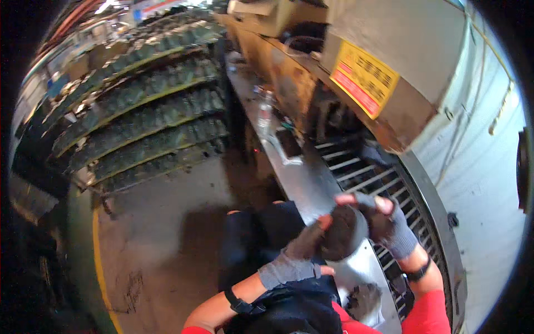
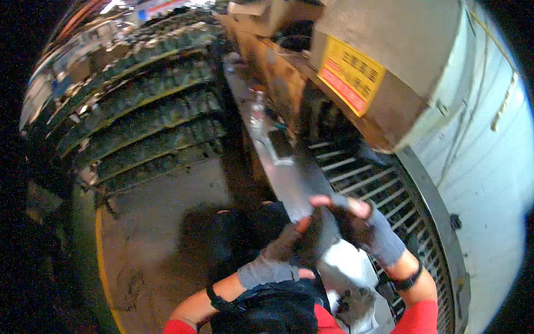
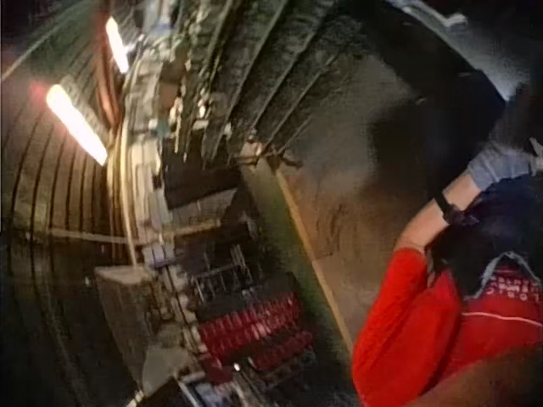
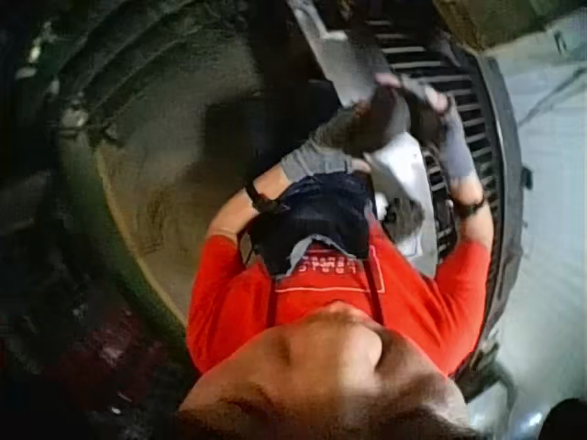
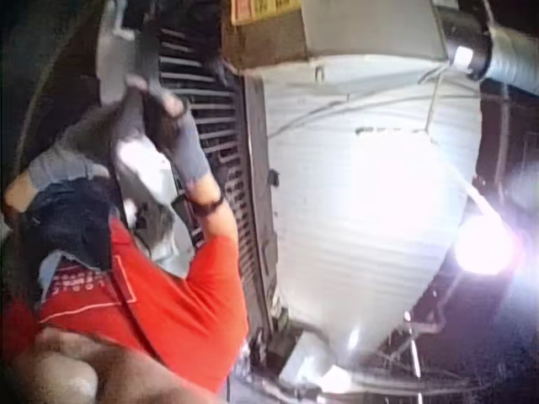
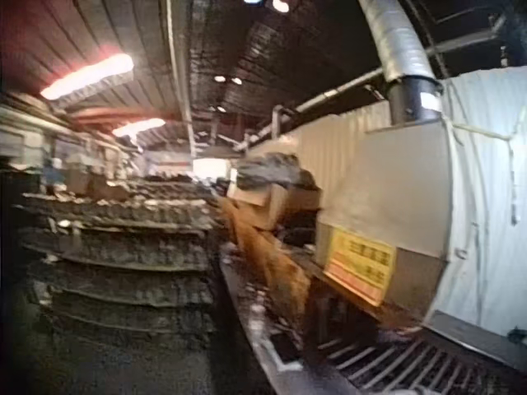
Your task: Cleaning and inspecting black leather shoes at a shoe manufacturing station.
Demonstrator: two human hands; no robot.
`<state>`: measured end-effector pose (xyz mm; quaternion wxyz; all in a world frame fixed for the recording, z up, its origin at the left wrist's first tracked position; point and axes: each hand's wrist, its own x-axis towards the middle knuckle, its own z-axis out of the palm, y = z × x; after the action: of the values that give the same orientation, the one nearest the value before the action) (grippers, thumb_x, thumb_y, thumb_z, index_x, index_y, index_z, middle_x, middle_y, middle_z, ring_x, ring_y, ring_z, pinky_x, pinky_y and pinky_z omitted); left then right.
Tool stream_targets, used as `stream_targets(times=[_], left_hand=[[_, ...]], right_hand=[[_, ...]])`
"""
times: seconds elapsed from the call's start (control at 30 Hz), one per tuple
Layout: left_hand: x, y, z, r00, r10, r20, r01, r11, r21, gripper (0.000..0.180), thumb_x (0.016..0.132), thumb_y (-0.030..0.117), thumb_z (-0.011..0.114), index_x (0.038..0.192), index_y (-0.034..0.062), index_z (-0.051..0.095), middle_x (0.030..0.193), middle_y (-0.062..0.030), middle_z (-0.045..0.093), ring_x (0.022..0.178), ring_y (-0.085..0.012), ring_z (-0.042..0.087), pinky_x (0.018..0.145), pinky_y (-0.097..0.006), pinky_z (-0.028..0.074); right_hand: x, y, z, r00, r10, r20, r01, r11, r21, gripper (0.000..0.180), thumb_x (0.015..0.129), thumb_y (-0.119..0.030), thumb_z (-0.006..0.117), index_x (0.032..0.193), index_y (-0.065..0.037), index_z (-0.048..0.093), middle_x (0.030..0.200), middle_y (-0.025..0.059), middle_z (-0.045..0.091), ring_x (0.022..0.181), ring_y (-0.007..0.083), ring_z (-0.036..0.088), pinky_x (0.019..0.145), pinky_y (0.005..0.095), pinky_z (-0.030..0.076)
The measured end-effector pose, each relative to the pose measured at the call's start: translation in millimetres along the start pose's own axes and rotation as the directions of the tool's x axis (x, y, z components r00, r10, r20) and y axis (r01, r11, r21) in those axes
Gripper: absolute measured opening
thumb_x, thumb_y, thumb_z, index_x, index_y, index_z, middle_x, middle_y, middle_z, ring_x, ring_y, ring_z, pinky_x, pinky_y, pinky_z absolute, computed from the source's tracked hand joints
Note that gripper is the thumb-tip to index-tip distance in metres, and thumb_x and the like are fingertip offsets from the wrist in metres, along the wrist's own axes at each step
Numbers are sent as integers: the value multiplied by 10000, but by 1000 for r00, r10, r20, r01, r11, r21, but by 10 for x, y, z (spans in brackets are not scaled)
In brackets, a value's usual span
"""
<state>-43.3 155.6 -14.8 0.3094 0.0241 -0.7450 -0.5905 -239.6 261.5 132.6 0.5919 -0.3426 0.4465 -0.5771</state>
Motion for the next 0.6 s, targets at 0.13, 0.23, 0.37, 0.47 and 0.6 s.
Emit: stream_targets(times=[0.13,0.23,0.37,0.47,0.6], left_hand=[[-184,-113,-147,861,-279,-426,264,960,-96,364,998,80,667,1358,39,630,1205,-54,720,1079,-178,673,951,-360,539],[-596,-318,-286,781,-526,-337,390,832,-395,345,988,70,665,1332,39,641,1152,-40,730,1074,-153,655,955,-336,523],[-828,-568,-281,430,-892,-143,876,450,-173,367,992,106,647,1351,32,640,1169,-25,716,1073,-127,620,994,-310,498],[-710,-494,-269,501,-860,-98,771,495,-401,387,989,129,643,1363,28,639,1187,-29,713,1099,-125,619,1027,-308,484],[-718,-584,-334,456,-886,-88,766,441,-468,431,971,151,688,1384,42,631,1234,-24,699,1127,-138,614,1041,-323,479]], right_hand=[[332,146,-393,985,161,66,-159,987,-35,684,1061,-439,617,1596,-44,458,1179,177,723,1035,241,737,843,307,582],[598,539,-1006,978,208,-28,-160,652,-741,648,1000,-465,717,1447,-5,616,1103,142,758,1008,229,745,851,366,583],[1250,846,-2020,998,-57,-17,-7,173,-985,460,909,-362,794,1264,-75,730,1199,194,717,1144,283,699,988,444,551],[1882,683,-2869,853,-489,185,59,-261,-964,337,834,-358,793,1043,-96,753,1255,240,684,1242,411,627,1068,510,501],[2191,384,-3605,918,-395,-42,-174,-304,-937,419,908,-414,689,1131,-63,738,1265,276,675,1265,429,612,1105,526,468]])
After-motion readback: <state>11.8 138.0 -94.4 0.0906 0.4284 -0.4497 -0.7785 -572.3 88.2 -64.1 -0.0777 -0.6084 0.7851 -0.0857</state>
